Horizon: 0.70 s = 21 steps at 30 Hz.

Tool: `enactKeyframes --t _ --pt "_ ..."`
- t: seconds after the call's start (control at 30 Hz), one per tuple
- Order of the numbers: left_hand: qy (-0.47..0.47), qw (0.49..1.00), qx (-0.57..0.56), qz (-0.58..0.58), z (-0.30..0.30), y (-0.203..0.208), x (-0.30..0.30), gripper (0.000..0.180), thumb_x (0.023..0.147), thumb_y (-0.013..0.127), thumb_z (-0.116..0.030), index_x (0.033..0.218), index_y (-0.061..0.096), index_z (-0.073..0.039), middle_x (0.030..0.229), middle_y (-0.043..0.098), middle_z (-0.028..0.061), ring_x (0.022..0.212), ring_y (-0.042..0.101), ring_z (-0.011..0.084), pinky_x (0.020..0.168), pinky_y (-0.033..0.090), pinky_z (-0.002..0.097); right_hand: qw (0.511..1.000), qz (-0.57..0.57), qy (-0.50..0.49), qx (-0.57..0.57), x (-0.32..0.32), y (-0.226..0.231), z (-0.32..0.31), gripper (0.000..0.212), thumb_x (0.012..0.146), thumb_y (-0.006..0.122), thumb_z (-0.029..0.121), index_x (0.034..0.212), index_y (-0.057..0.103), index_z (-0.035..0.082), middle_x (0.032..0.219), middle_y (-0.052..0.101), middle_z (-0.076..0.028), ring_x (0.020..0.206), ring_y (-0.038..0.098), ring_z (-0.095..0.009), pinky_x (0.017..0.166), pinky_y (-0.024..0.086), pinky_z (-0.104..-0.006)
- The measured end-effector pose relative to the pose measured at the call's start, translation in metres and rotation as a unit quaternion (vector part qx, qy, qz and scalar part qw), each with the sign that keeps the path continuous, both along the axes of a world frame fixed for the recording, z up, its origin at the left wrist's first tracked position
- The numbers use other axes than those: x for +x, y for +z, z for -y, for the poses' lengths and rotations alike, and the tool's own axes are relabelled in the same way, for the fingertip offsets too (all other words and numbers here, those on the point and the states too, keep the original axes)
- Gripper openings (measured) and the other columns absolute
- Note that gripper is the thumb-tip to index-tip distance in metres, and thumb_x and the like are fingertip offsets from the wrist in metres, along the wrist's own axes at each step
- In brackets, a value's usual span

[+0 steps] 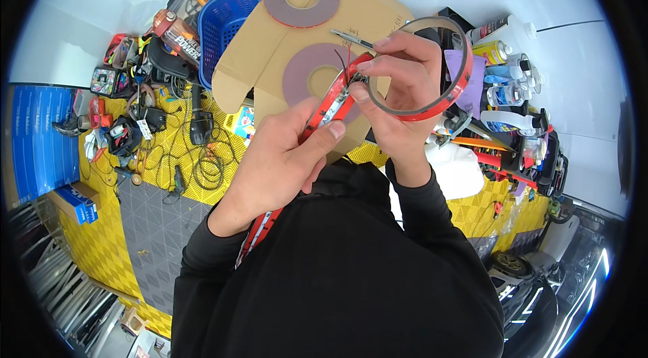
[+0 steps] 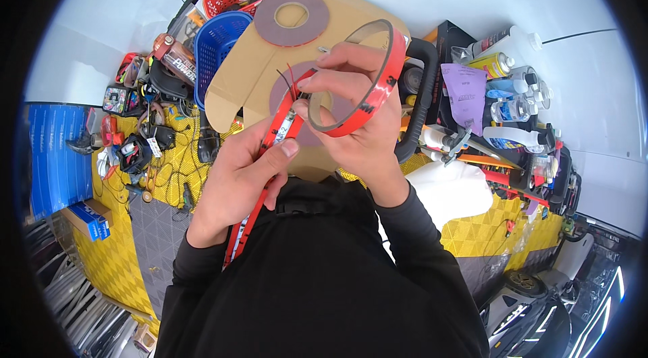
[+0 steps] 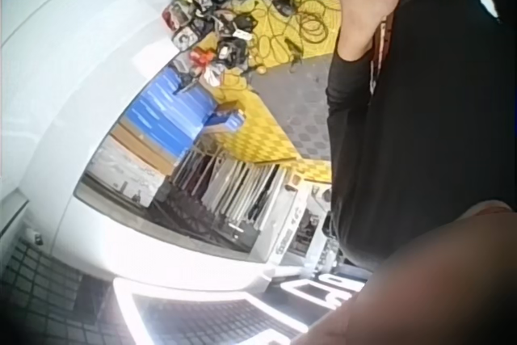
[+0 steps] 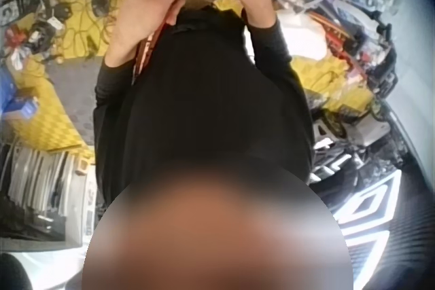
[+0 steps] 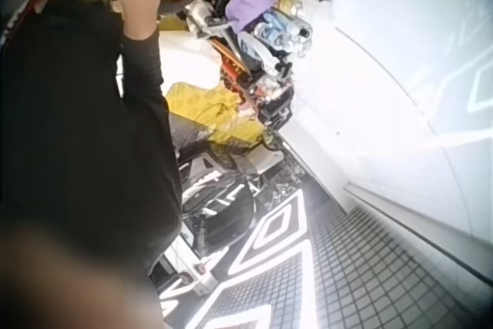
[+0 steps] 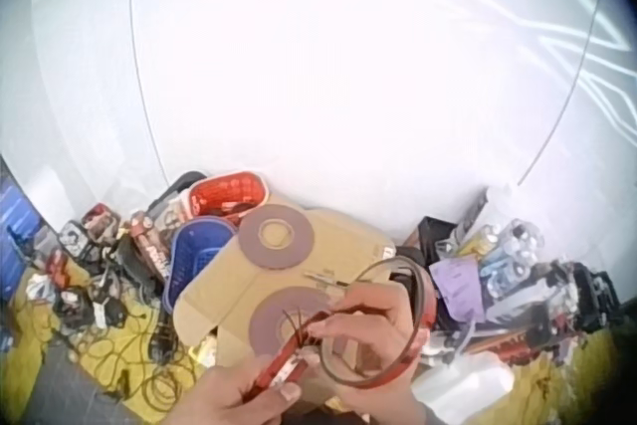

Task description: The person wraps red tape around a long red plastic trim piece, then uses a utility knife to cut the tape and trim excess material. The person moves toward a black car and continues trimming the tape on the trim piece.

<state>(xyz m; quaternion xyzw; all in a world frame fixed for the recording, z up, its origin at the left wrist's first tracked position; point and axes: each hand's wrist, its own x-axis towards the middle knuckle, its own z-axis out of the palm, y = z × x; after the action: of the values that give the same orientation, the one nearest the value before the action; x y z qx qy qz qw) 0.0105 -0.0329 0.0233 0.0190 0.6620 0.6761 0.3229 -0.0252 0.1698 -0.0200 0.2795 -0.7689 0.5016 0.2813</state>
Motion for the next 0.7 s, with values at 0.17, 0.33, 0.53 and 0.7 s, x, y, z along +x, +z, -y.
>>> enactKeyframes --t 0.17,0.33,0.53,0.7 --pt "0.005 1.0 0.003 -0.005 0.002 0.0 0.002 0.029 0.108 0.057 -0.018 0.132 0.063 -0.002 0.061 0.05 -0.0027 0.045 0.048 0.0056 0.045 0.036 0.0228 0.999 -0.003 0.018 -0.032 -0.002 0.002 0.004 0.039 0.081 0.08 -0.001 0.116 0.066 0.002 0.127 0.053 -0.015 0.112 0.058 -0.024 0.099 0.05 -0.0384" --pt "0.006 1.0 0.002 -0.001 0.003 0.0 0.002 0.028 0.108 0.057 -0.016 0.132 0.063 -0.002 0.06 0.051 -0.0033 0.045 0.047 0.0052 0.045 0.035 0.0225 0.999 -0.011 -0.045 -0.029 -0.005 0.012 0.007 0.041 0.073 0.088 0.005 0.111 0.073 0.006 0.116 0.066 -0.013 0.099 0.067 -0.025 0.082 0.054 -0.036" --pt "0.008 1.0 0.008 -0.005 0.003 0.004 0.002 0.03 0.107 0.058 -0.017 0.133 0.062 -0.002 0.06 0.05 -0.0037 0.045 0.048 0.0051 0.045 0.035 0.0225 0.998 -0.049 -0.044 0.0 -0.01 0.016 0.006 0.043 0.074 0.087 0.006 0.114 0.073 0.006 0.117 0.069 -0.012 0.099 0.069 -0.027 0.082 0.055 -0.0367" --pt "0.008 1.0 0.007 -0.01 0.003 0.005 0.004 0.029 0.107 0.057 -0.016 0.132 0.062 -0.001 0.06 0.049 -0.0037 0.045 0.047 0.0051 0.045 0.035 0.0228 0.997 -0.04 -0.039 0.051 -0.008 0.027 0.004 0.041 0.075 0.084 0.004 0.115 0.074 0.007 0.117 0.073 -0.011 0.1 0.071 -0.026 0.082 0.057 -0.0355"
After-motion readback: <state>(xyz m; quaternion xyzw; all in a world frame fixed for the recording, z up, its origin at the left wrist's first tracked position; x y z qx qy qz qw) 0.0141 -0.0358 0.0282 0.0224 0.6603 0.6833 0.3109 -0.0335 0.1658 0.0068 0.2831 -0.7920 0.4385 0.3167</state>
